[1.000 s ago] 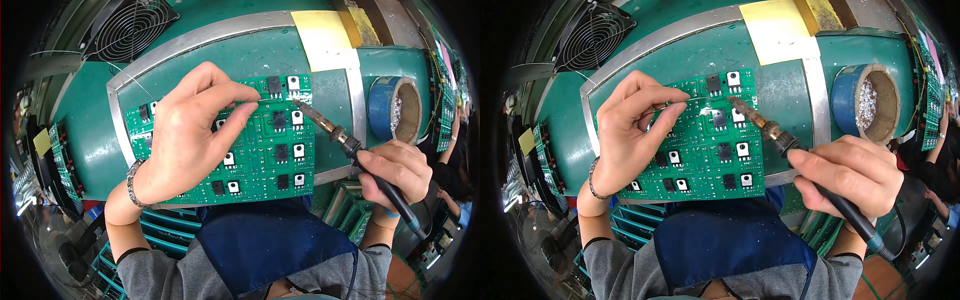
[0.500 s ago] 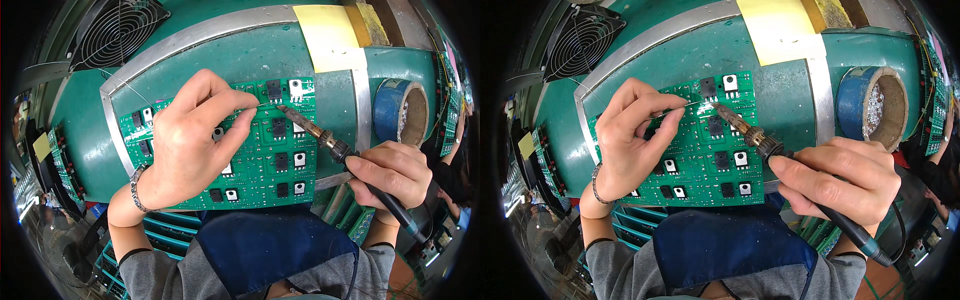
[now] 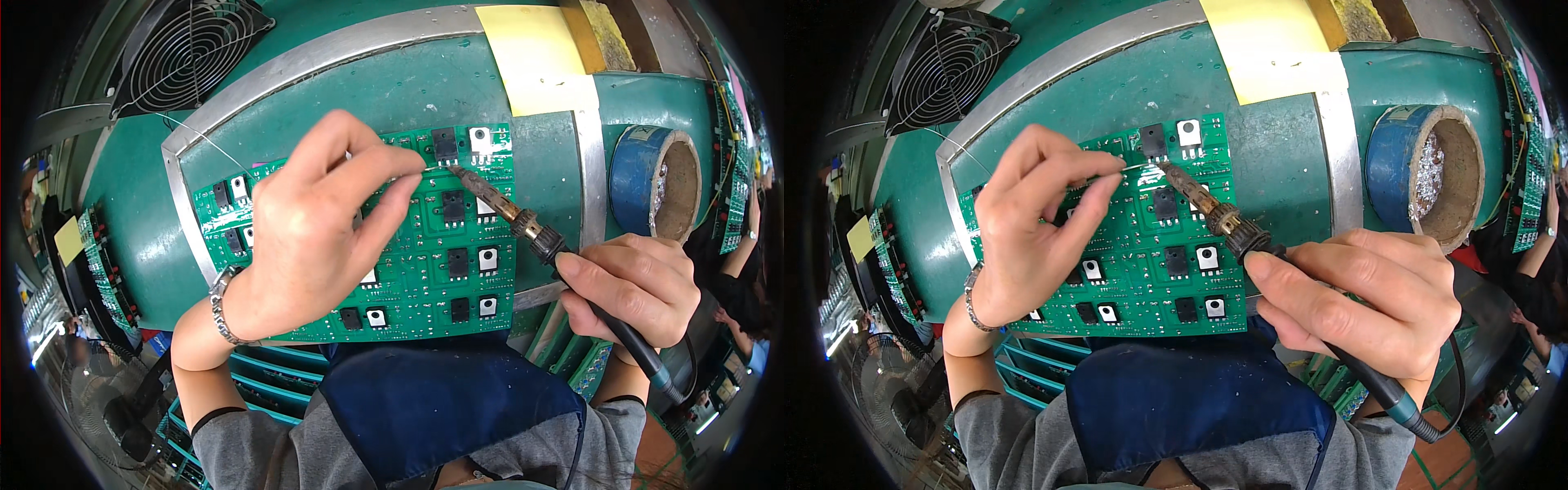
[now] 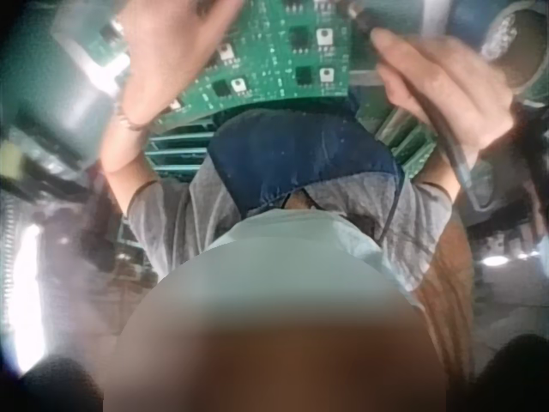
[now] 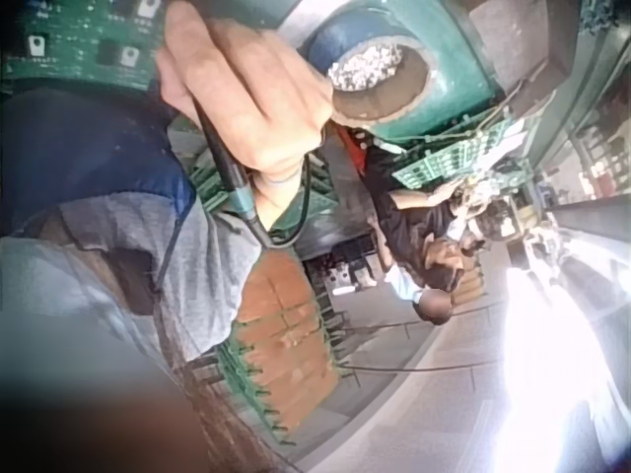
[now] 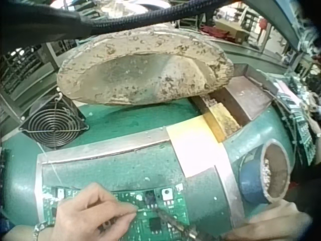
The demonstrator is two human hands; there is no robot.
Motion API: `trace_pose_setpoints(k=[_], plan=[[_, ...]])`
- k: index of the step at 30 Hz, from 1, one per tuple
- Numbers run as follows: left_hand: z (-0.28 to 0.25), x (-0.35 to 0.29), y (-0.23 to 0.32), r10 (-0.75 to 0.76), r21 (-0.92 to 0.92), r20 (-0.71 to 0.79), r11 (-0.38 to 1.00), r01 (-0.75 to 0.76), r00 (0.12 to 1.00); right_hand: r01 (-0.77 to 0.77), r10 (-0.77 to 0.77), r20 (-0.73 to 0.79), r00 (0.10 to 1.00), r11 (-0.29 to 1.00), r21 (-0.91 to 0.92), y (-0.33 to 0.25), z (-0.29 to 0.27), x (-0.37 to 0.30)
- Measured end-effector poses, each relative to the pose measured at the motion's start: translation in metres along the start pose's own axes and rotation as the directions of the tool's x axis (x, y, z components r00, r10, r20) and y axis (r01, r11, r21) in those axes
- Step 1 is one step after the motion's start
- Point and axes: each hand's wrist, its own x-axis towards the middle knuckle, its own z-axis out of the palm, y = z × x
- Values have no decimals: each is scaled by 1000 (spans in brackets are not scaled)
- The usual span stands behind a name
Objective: The person solders electronic components onto a printed circuit board using a soldering iron and solder wire.
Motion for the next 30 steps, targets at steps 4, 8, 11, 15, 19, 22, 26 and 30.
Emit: trace_pose_setpoints(k=[4, 8, 11, 15, 19, 22, 26, 30], plan=[[-6, 13, 3, -103, -77, 52, 991, 107, 993, 6, -7, -9, 1000, 1000, -12, 0, -1, 0], [-5, 21, -1, -193, -174, 187, 959, 226, 963, 4, -4, -22, 1000, 1000, 0, 2, 0, -2], [-2, 21, -5, -206, -196, 247, 946, 257, 947, 10, -10, -34, 999, 1000, -3, 3, 1, -2], [2, 22, -9, -184, -249, 269, 935, 253, 945, 11, -11, -41, 999, 1000, -5, 3, 1, -2], [4, 22, -6, -193, -288, 253, 920, 264, 948, 14, -14, -58, 998, 1000, -5, 3, 2, -2], [4, 22, -7, -187, -275, 244, 928, 253, 952, 12, -13, -59, 998, 1000, -3, 3, 3, -2], [5, 21, -7, -178, -261, 223, 936, 234, 958, 47, -47, -28, 999, 999, 9, 3, -2, -2], [5, 24, -4, -173, -250, 227, 941, 229, 959, 52, -52, 23, 998, 999, 10, 0, -16, -7]])
